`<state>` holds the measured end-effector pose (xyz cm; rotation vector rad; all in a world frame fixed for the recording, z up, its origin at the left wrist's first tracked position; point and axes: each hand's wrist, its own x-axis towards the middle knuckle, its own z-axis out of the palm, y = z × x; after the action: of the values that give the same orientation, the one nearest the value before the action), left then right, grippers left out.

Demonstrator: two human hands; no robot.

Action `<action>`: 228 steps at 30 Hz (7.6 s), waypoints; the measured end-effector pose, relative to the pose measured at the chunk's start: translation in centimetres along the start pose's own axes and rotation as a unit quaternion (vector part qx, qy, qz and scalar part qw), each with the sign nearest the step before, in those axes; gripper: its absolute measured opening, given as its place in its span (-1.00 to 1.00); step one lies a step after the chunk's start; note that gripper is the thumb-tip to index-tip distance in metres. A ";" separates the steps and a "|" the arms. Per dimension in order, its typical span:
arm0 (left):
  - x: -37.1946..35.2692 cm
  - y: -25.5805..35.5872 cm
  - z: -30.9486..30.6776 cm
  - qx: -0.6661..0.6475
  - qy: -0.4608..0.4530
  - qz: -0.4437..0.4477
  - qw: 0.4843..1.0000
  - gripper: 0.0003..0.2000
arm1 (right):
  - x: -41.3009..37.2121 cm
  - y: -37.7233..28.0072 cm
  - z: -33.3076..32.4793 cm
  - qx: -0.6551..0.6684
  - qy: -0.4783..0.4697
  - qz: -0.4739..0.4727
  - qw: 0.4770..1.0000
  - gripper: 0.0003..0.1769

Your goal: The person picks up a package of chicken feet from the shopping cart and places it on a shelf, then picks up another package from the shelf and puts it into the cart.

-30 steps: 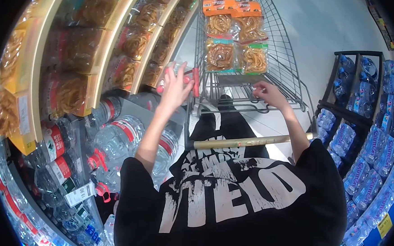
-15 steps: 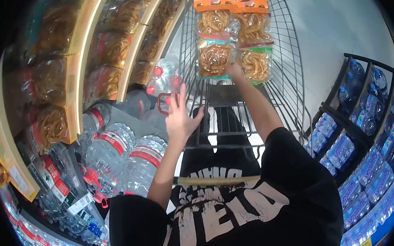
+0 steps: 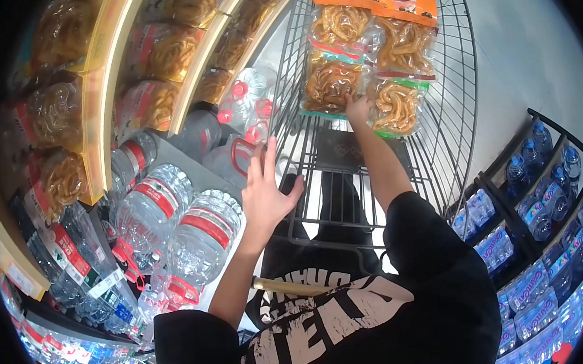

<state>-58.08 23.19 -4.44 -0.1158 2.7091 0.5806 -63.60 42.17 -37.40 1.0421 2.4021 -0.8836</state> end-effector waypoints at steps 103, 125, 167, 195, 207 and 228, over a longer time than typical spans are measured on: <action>-44.3 -15.0 0.0 -0.599 0.028 0.088 0.795 -0.67 | -58.2 7.5 -22.4 0.268 -0.341 -0.349 0.831 -0.49; -38.7 -12.2 -5.1 0.041 0.346 0.244 0.905 -0.83 | -43.5 -1.8 -17.9 0.410 -0.508 -0.478 0.588 -0.64; -23.0 -17.8 -37.4 -0.208 0.639 0.119 0.731 -0.63 | -57.1 -43.3 -29.8 0.269 -0.122 -0.750 0.592 -0.69; -10.1 -22.6 -48.1 0.092 0.300 -0.057 0.948 -0.51 | -53.3 -70.8 -13.4 0.155 -0.070 -0.780 0.603 -0.43; -10.6 -22.9 -47.1 0.080 0.316 -0.055 0.944 -0.48 | -57.4 -71.0 -17.9 0.215 -0.072 -0.707 0.670 -0.53; -9.5 -23.1 -46.6 0.060 0.367 -0.031 0.928 -0.49 | -56.0 -77.1 -21.6 0.213 -0.338 -0.623 0.672 -0.63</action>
<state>-61.29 -17.00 29.85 -0.4687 3.4359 0.3992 -86.67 -12.74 40.01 -1.0096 1.9472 -1.8347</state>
